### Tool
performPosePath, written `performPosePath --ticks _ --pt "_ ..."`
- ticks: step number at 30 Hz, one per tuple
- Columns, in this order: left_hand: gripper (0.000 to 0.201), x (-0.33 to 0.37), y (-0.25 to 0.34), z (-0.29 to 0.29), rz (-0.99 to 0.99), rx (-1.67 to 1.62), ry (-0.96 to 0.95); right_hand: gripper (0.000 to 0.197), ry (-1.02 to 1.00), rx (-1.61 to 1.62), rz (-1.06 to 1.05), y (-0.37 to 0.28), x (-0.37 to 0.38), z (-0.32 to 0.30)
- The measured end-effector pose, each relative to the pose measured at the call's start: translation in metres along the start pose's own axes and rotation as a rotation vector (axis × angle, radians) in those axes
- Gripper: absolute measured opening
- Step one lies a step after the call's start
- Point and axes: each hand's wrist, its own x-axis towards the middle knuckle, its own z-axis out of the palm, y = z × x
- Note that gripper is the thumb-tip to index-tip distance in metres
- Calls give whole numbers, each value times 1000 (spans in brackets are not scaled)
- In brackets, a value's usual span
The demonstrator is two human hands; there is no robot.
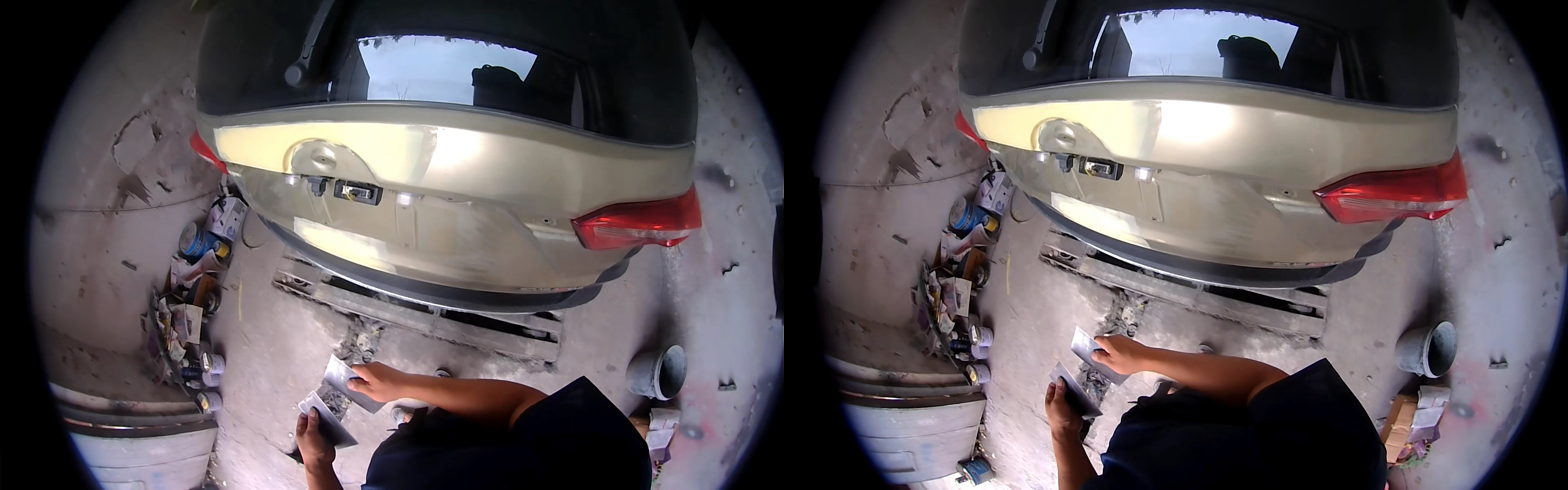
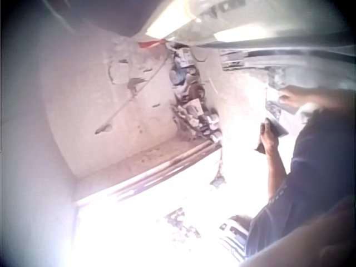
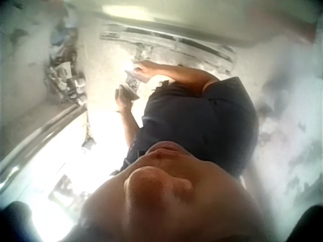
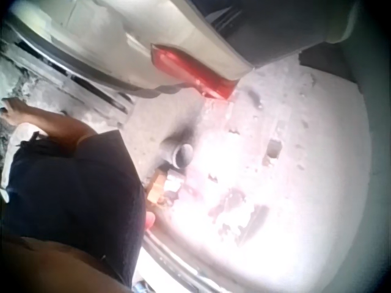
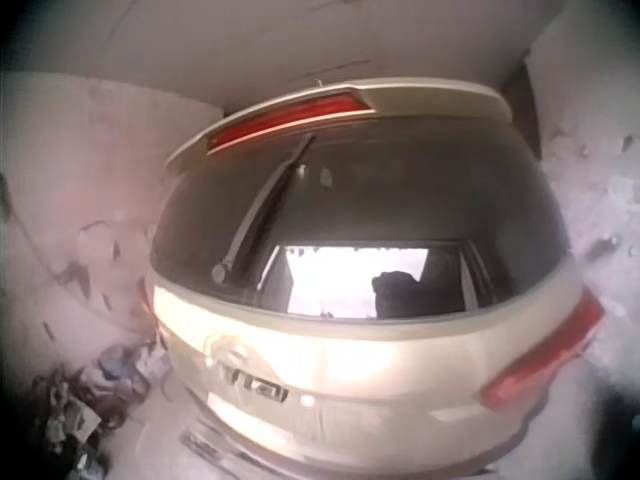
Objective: The person applies yellow body filler to a damaged section of a car trunk using a metal spreader. They smooth the surface with their finger and handle sandpaper sheets before and after the application.
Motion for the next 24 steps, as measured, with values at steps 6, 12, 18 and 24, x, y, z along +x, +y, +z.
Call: performPosePath --ticks 6,12,18,24 --pt "37 -8 12 -25 -16 120 -41 37 3 21 114 -28 5 16" --pt "21 -9 12 -45 -9 -30 -83 48 135 98 70 -47 11 60" --pt "18 -24 35 -68 17 89 -314 36 21 238 126 -73 6 109" --pt "20 -32 41 -100 -15 149 -427 59 -129 1442 331 -87 6 145"
